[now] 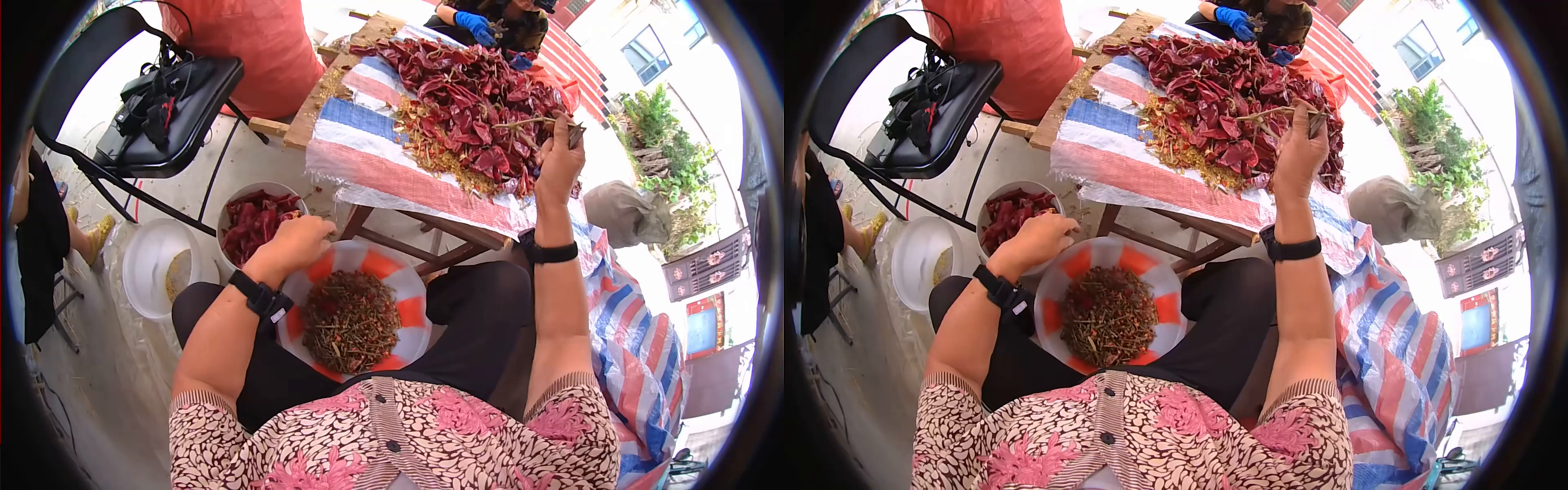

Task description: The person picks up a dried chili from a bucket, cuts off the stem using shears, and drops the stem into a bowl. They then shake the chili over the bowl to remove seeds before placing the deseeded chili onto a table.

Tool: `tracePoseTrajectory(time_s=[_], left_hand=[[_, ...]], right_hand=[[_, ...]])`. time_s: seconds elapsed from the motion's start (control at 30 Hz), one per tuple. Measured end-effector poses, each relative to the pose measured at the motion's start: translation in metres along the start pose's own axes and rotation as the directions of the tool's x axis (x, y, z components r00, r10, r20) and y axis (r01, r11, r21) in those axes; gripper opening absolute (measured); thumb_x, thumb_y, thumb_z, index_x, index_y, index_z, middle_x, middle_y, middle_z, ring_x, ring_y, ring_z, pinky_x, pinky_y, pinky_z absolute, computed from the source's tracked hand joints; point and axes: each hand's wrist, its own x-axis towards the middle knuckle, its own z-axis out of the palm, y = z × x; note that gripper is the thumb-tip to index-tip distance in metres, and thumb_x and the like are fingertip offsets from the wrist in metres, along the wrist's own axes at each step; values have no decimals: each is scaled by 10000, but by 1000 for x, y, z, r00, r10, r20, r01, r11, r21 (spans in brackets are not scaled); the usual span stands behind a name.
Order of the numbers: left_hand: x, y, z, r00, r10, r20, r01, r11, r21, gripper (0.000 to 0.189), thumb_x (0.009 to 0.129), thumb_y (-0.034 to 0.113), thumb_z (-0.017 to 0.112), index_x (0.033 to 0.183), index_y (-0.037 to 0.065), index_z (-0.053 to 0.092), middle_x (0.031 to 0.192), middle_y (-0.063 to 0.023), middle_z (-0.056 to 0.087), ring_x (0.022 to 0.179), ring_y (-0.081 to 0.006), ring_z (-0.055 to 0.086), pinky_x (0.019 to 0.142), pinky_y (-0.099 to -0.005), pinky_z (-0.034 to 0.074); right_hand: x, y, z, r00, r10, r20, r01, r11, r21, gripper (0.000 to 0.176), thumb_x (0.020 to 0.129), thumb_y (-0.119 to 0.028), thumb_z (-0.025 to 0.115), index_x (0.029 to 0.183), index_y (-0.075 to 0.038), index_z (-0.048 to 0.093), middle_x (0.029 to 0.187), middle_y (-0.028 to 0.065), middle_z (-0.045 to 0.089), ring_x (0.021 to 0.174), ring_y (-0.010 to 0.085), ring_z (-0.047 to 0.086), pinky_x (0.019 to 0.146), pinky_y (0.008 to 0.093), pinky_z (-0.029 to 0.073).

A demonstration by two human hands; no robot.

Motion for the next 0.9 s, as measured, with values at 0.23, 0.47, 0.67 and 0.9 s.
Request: tracePoseTrajectory(time_s=[0.23, 0.47, 0.67, 0.9], left_hand=[[8, 20, -17, 997, -51, 66, 82, 749, -657, 313, 953, 252, 527, 1144, 14, 598, 972, -97, 672, 847, -147, 616, 767, -285, 497], [4, 41, -15, 940, 110, 324, 312, 114, -943, 523, 1020, 419, 305, 1314, 12, 452, 1164, -143, 609, 1011, -223, 611, 837, -348, 503], [5, 27, 15, 913, 92, 398, 337, 381, -861, 496, 993, 424, 420, 1215, -2, 544, 1088, -114, 639, 936, -227, 649, 851, -340, 495], [-4, 19, -6, 952, -63, 300, 299, 405, -864, 364, 979, 302, 508, 1221, 31, 534, 1072, -82, 639, 935, -152, 626, 844, -289, 495]], right_hand=[[-70, -27, 7, 816, 514, 264, -576, 692, 435, 213, 928, -219, 608, 1048, -45, 635, 819, 16, 629, 473, 66, 343, 435, 231, 286], [-155, -21, 15, 570, 646, 507, -821, 441, 362, 242, 954, -246, 565, 1068, -39, 612, 841, 27, 631, 459, 44, 352, 418, 208, 285], [-248, 12, 4, 610, 600, 517, -510, 797, -323, 288, 916, -170, 596, 1137, 14, 582, 833, 77, 640, 557, 88, 540, 534, 228, 425], [-262, 13, -13, 509, 693, 511, -153, 657, -738, 251, 881, -237, 603, 1098, -117, 646, 899, 97, 686, 821, 205, 650, 748, 320, 484]])
